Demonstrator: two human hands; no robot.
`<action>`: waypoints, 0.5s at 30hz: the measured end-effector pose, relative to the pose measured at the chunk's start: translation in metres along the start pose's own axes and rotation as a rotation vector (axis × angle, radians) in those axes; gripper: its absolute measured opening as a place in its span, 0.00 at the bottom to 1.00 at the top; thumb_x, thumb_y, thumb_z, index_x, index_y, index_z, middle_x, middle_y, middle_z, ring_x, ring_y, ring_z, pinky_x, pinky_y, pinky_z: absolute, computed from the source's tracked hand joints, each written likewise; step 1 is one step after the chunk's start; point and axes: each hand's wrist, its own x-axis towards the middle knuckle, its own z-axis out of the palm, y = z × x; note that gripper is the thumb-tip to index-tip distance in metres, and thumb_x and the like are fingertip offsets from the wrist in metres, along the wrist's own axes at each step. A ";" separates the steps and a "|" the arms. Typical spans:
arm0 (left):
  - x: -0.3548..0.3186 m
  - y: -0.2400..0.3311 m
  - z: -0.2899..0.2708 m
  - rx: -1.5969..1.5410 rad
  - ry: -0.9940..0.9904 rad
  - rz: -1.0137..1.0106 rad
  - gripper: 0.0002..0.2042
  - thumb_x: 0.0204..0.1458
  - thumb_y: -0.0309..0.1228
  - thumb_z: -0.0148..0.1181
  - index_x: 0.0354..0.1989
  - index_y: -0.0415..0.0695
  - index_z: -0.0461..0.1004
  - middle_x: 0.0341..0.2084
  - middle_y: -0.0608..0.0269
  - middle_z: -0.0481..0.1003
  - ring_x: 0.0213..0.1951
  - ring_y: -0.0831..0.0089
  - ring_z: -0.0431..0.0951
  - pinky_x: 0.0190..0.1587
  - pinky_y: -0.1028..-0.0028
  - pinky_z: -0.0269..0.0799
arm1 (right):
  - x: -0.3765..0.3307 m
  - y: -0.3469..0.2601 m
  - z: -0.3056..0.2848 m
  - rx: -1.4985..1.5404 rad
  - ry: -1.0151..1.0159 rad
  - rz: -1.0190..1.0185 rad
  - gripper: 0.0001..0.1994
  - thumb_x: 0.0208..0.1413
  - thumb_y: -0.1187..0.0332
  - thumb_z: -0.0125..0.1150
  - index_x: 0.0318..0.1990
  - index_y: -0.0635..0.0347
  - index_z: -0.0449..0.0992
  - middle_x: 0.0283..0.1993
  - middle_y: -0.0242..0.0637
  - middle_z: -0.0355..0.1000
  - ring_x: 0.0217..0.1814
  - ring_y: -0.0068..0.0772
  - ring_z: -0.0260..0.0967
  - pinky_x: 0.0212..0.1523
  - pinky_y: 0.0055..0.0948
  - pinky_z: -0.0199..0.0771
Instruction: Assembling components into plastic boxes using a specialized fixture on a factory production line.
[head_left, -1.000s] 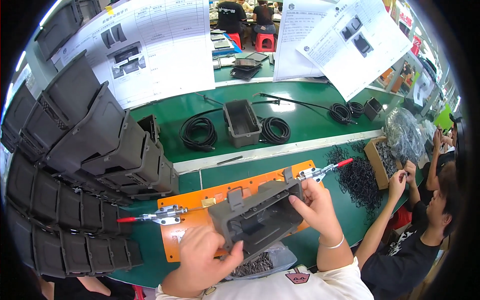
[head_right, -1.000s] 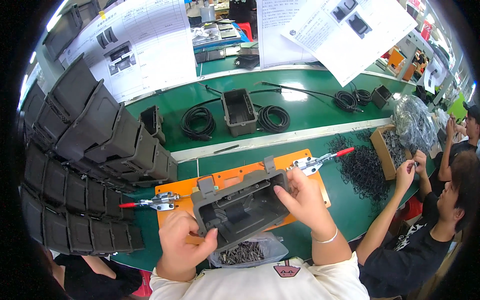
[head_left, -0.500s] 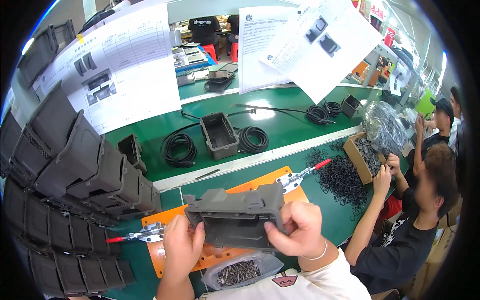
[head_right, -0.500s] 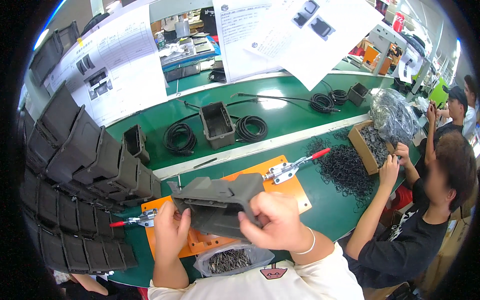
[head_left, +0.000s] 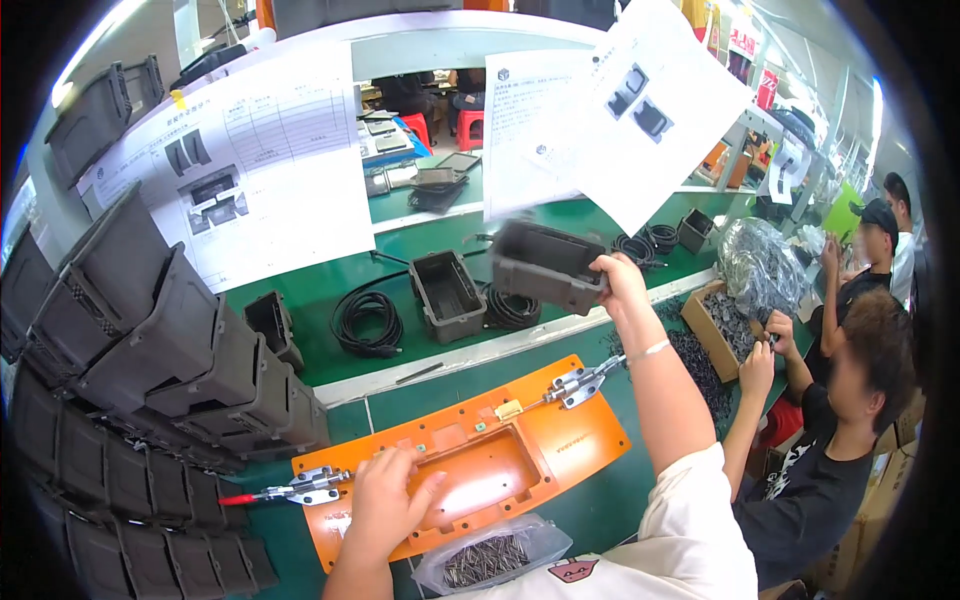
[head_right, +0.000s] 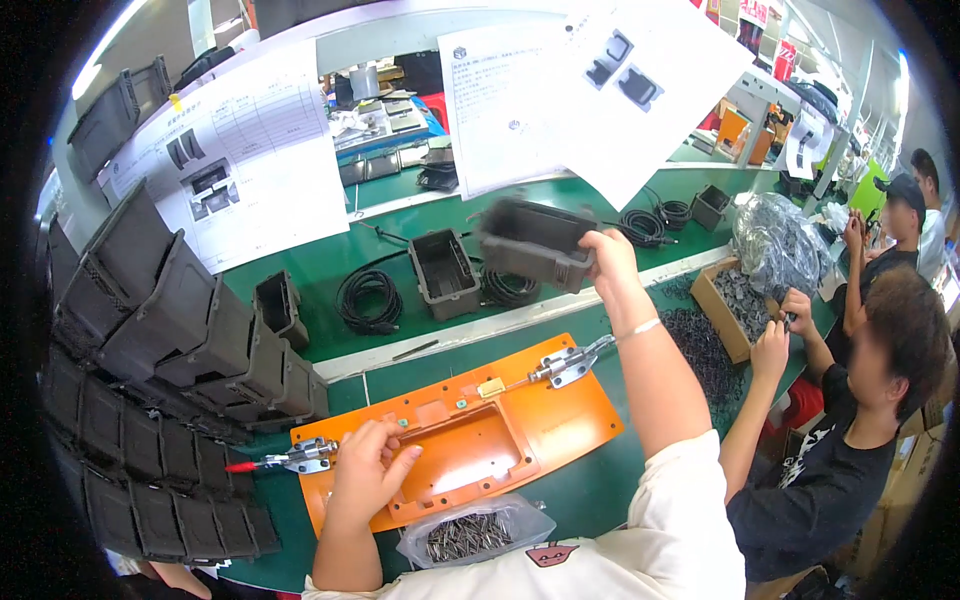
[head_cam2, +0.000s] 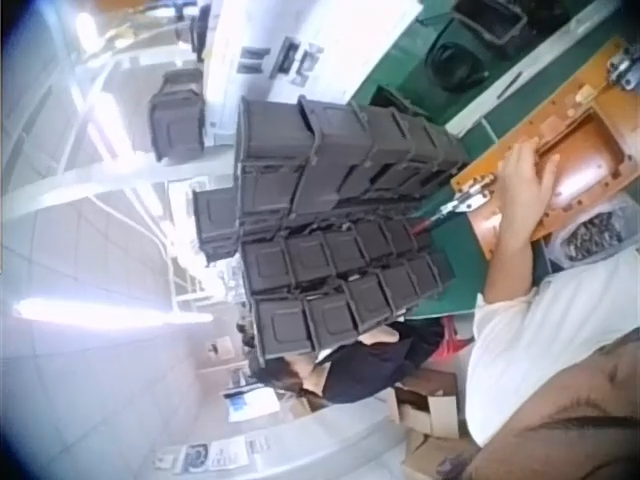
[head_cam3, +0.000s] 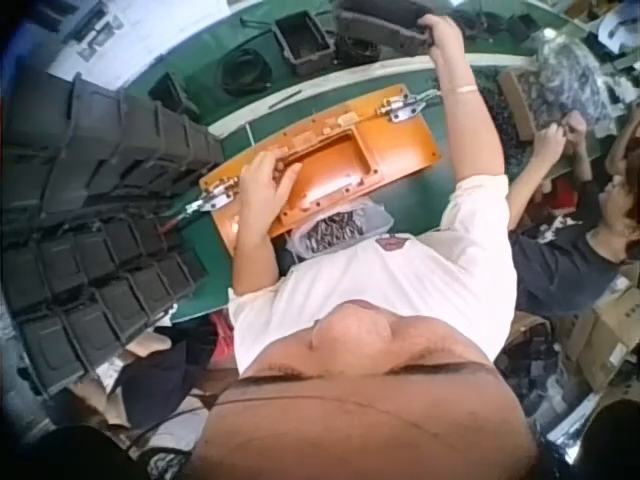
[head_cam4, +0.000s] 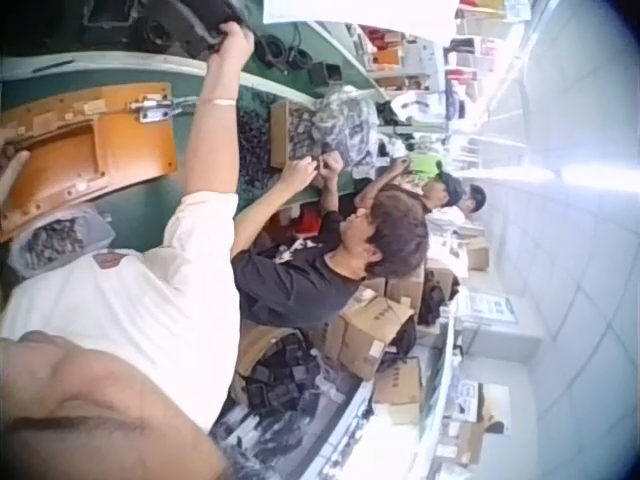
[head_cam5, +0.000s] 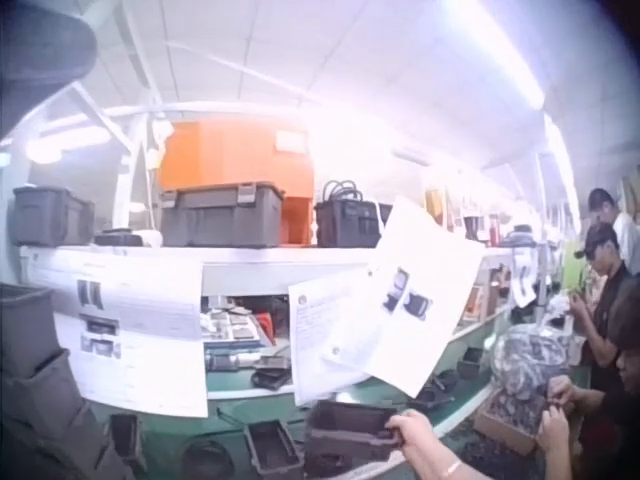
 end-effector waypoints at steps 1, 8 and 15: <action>-0.001 -0.001 0.001 0.083 0.032 0.084 0.13 0.44 0.33 0.69 0.33 0.41 0.74 0.23 0.63 0.72 0.21 0.71 0.72 0.31 0.72 0.66 | 0.027 0.014 -0.006 0.039 0.071 0.117 0.06 0.47 0.74 0.59 0.25 0.55 0.68 0.20 0.29 0.61 0.16 0.24 0.55 0.17 0.30 0.55; -0.009 -0.003 -0.003 0.073 -0.089 -0.055 0.17 0.47 0.42 0.66 0.36 0.40 0.75 0.38 0.49 0.76 0.46 0.51 0.75 0.47 0.58 0.64 | 0.030 0.056 0.065 -0.115 -0.219 0.589 0.29 0.59 0.54 0.58 0.59 0.68 0.62 0.49 0.54 0.72 0.49 0.52 0.74 0.46 0.45 0.75; -0.003 -0.003 0.004 0.121 0.005 0.100 0.15 0.45 0.38 0.68 0.37 0.42 0.75 0.27 0.62 0.74 0.29 0.66 0.75 0.40 0.65 0.62 | -0.033 0.108 0.153 -1.756 -0.524 -1.183 0.37 0.38 0.54 0.75 0.57 0.57 0.68 0.59 0.42 0.68 0.62 0.42 0.65 0.59 0.65 0.55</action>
